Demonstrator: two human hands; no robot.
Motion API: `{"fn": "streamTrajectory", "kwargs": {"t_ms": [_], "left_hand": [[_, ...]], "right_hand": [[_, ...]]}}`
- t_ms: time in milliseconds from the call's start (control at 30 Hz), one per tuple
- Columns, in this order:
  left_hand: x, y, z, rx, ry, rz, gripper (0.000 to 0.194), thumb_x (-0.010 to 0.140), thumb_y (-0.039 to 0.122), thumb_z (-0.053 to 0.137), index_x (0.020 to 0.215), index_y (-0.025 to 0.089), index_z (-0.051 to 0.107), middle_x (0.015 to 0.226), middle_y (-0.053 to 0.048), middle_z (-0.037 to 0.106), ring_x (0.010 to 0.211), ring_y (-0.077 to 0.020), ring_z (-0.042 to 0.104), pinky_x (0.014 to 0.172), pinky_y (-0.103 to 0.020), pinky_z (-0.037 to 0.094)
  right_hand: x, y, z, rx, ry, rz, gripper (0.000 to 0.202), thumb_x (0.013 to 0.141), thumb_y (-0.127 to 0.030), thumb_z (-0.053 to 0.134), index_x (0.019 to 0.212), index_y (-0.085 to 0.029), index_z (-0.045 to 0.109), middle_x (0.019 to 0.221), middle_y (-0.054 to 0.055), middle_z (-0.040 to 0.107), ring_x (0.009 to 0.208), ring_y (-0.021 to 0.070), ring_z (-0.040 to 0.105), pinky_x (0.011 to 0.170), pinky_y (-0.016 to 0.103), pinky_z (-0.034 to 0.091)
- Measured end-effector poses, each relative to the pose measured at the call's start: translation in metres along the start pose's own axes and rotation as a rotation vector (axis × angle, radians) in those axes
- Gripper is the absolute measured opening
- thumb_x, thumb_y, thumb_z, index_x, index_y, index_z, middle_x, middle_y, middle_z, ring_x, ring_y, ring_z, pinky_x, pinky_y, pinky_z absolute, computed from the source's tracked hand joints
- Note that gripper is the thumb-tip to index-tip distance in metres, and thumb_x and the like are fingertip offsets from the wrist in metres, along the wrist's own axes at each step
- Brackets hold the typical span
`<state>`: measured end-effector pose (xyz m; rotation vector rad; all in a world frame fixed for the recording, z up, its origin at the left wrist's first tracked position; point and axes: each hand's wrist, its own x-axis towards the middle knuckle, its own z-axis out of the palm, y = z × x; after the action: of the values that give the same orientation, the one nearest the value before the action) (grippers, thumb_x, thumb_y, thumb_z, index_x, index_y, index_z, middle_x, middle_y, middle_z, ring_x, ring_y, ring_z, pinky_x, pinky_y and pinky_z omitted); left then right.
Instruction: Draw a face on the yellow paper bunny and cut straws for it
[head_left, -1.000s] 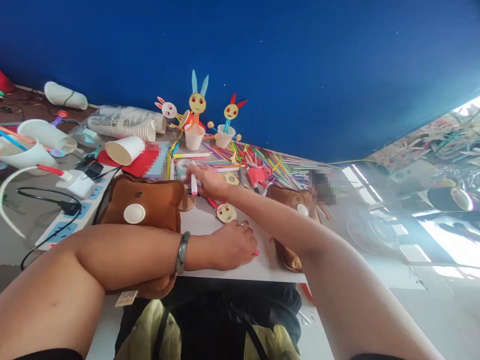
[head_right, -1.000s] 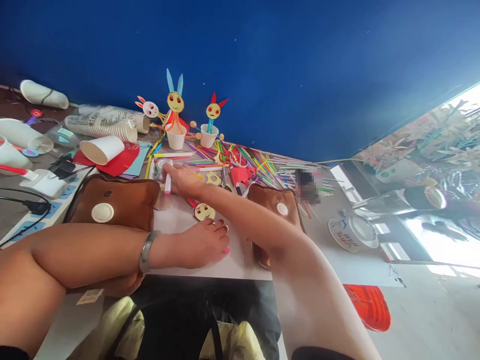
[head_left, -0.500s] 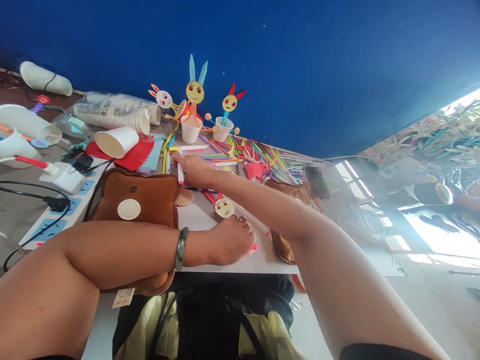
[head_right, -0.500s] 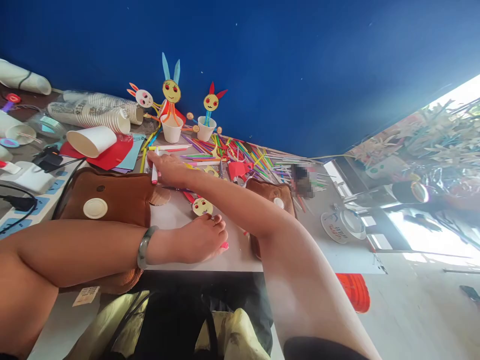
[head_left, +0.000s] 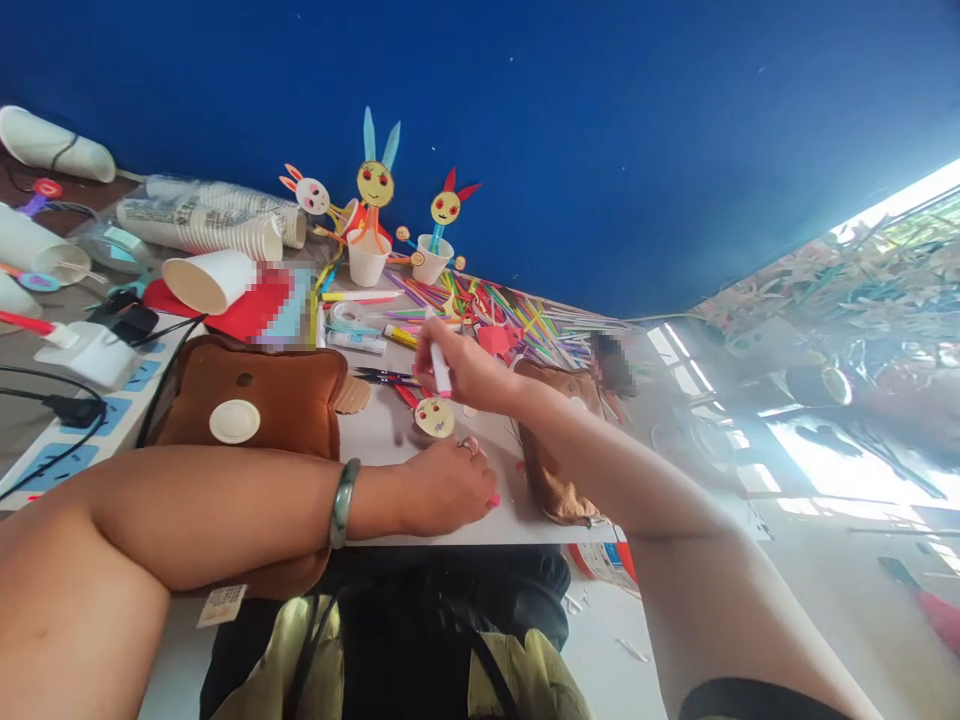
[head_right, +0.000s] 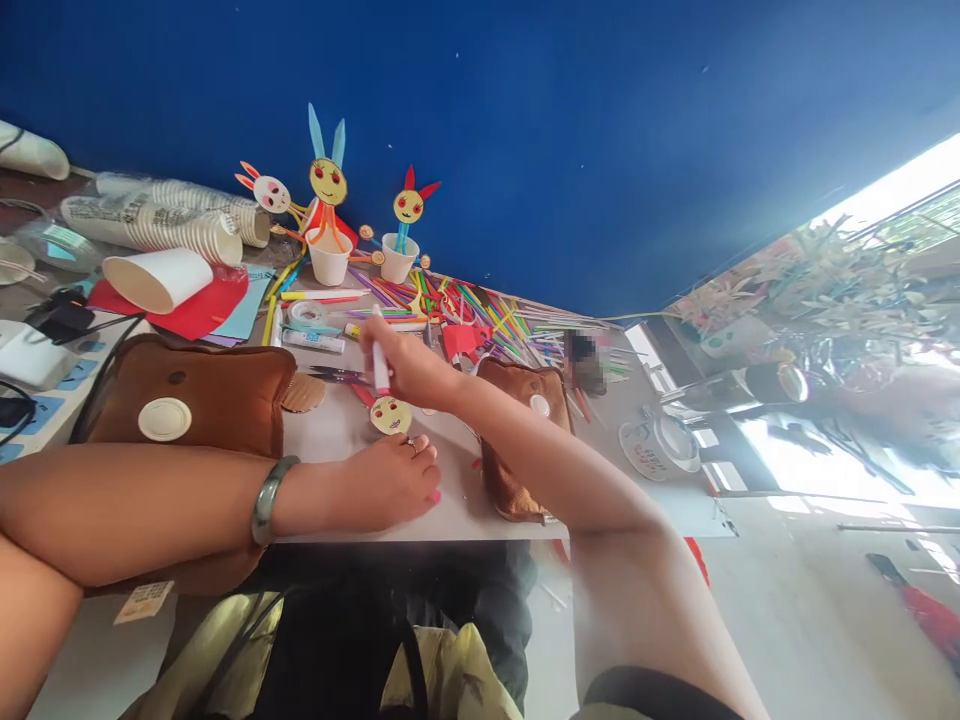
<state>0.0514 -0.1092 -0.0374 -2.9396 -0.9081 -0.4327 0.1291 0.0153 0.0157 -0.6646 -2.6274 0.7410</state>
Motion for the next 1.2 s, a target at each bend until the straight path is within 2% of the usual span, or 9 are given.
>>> {"fn": "streamTrajectory", "kwargs": {"t_ms": [67,200,367,500,633,767,1200], "left_hand": [[0.000,0.002,0.005,-0.004,0.026,0.021,0.032,0.096,0.030,0.040,0.095,0.010,0.065,0.100,-0.020,0.069,0.095,-0.0285,0.063,0.072,-0.040,0.046],[0.001,0.006,0.004,-0.062,0.013,0.030,0.029,0.094,0.033,0.045,0.087,0.012,0.064,0.091,-0.016,0.069,0.086,-0.0252,0.063,0.067,-0.037,0.044],[0.001,0.004,0.001,-0.078,-0.005,0.003,0.024,0.092,0.032,0.048,0.085,0.014,0.062,0.088,-0.013,0.067,0.083,-0.0242,0.062,0.069,-0.037,0.044],[0.001,0.002,0.005,-0.040,0.005,-0.009,0.024,0.093,0.032,0.046,0.088,0.014,0.062,0.094,-0.014,0.067,0.088,-0.0247,0.061,0.072,-0.037,0.043],[0.002,0.002,0.008,0.004,0.010,-0.047,0.027,0.092,0.035,0.047,0.091,0.012,0.062,0.100,-0.016,0.067,0.098,-0.0276,0.060,0.078,-0.039,0.043],[0.003,0.001,0.012,0.043,0.000,-0.096,0.029,0.091,0.036,0.049,0.095,0.011,0.064,0.105,-0.018,0.066,0.098,-0.0283,0.059,0.082,-0.040,0.041],[0.002,0.006,0.018,0.109,-0.063,-0.149,0.025,0.088,0.035,0.053,0.088,0.013,0.065,0.104,-0.017,0.066,0.098,-0.0284,0.056,0.085,-0.043,0.038]], "right_hand": [[-0.029,0.006,-0.008,0.110,-0.028,0.101,0.022,0.078,-0.023,0.063,0.088,-0.022,0.043,0.074,-0.003,0.064,0.058,0.0107,0.057,0.053,0.022,0.045],[-0.081,0.016,-0.013,0.133,0.065,0.292,0.024,0.078,-0.024,0.066,0.087,-0.021,0.045,0.076,-0.001,0.066,0.061,0.0110,0.058,0.056,0.023,0.047],[-0.120,0.023,-0.006,0.218,0.153,0.396,0.030,0.077,-0.028,0.070,0.088,-0.022,0.043,0.082,0.002,0.067,0.069,0.0147,0.064,0.065,0.030,0.052],[-0.128,0.031,0.007,0.339,0.175,0.427,0.039,0.075,-0.035,0.073,0.089,-0.024,0.038,0.090,0.004,0.069,0.071,0.0154,0.067,0.065,0.031,0.054],[-0.128,0.036,0.015,0.287,0.194,0.386,0.037,0.077,-0.031,0.072,0.090,-0.024,0.038,0.093,0.005,0.069,0.069,0.0140,0.065,0.065,0.030,0.053],[-0.129,0.037,0.018,0.246,0.206,0.335,0.032,0.079,-0.026,0.068,0.090,-0.024,0.038,0.096,0.005,0.069,0.071,0.0143,0.065,0.066,0.030,0.053],[-0.131,0.039,0.020,0.269,0.236,0.307,0.031,0.082,-0.032,0.069,0.090,-0.025,0.040,0.094,0.004,0.071,0.068,0.0136,0.066,0.061,0.028,0.054]]}}
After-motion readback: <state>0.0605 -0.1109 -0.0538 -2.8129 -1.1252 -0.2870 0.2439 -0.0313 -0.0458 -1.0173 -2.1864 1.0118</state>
